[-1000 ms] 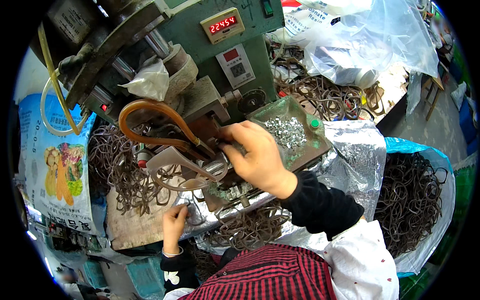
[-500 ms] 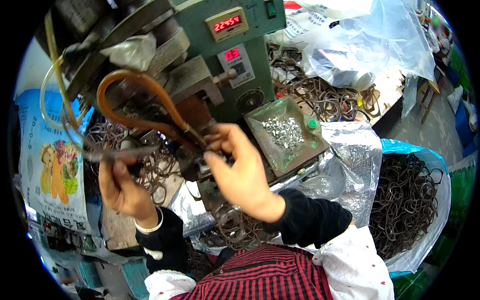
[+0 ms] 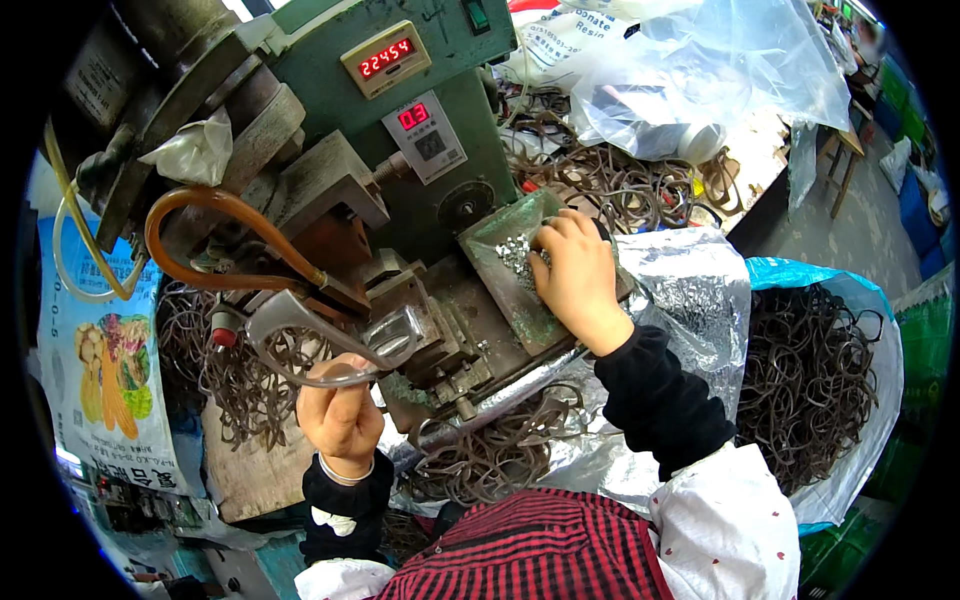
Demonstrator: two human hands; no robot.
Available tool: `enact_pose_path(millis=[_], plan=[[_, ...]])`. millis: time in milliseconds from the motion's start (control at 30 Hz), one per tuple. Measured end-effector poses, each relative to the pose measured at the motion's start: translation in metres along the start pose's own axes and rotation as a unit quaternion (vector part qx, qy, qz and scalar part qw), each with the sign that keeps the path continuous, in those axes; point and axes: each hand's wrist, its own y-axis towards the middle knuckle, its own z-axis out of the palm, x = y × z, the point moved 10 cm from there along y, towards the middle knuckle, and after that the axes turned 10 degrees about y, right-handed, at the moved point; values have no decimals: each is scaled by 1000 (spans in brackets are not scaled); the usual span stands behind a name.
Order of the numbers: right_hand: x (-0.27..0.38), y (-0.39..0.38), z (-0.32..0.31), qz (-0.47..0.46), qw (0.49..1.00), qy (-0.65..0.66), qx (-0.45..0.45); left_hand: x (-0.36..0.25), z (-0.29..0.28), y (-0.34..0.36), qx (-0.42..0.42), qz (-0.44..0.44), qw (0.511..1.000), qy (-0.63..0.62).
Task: The person repeatedly places metal rings into a press machine, operates the lever to press them, and removes the finished pieces. The person also picks up small metal components from a tray and places them into the machine during the process.
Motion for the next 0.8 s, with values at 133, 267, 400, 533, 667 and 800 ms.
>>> enact_pose_path(millis=[133,267,400,533,667,800], plan=[[-4,11,-19,35,997,59,-48,-2,2,-3,-4,4,1000,-23],[-8,5,-13,20,994,87,-61,-3,0,5,-4,6,1000,-18],[2,4,-18,29,991,99,-80,-3,1,6,-3,-28,1000,-1],[11,-3,-29,19,989,108,-97,-9,-24,-23,28,-126,986,106],[-4,-21,-39,92,975,173,-110,27,-93,-61,-33,-300,914,272],[-2,-13,-23,86,970,208,-97,90,-72,-77,30,-391,902,181]])
